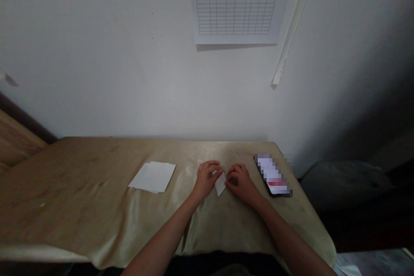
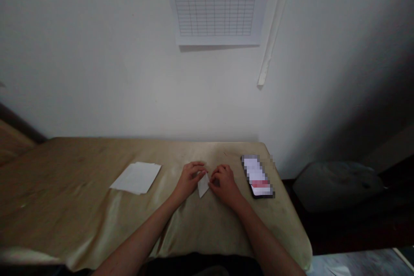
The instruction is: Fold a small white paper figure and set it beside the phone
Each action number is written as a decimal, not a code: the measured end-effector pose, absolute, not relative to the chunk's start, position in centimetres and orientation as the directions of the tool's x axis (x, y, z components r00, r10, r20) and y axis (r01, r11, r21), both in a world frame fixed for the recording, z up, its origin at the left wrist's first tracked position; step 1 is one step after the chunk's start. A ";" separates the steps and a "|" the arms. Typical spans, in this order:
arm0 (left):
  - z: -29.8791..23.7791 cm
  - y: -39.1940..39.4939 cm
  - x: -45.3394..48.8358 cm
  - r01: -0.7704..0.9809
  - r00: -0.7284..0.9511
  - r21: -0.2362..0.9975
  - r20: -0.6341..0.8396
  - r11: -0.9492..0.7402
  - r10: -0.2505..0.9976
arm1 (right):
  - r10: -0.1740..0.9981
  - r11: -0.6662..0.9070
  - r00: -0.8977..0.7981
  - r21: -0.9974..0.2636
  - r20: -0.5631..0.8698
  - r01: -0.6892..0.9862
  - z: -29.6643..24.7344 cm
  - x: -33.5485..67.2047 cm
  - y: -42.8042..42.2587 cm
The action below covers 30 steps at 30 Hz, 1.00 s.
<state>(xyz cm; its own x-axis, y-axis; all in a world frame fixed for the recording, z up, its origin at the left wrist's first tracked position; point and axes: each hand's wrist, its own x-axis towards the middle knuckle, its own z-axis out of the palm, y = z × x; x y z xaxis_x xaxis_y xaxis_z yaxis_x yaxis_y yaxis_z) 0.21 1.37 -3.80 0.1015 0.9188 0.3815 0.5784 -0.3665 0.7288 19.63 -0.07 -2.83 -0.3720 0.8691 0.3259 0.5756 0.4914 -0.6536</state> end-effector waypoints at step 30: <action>-2.7 0.9 0.3 0.596 0.176 0.721 0.313 -0.354 0.933 | 0.877 0.480 -0.338 -0.664 0.342 0.574 -2.9 19.5 -0.3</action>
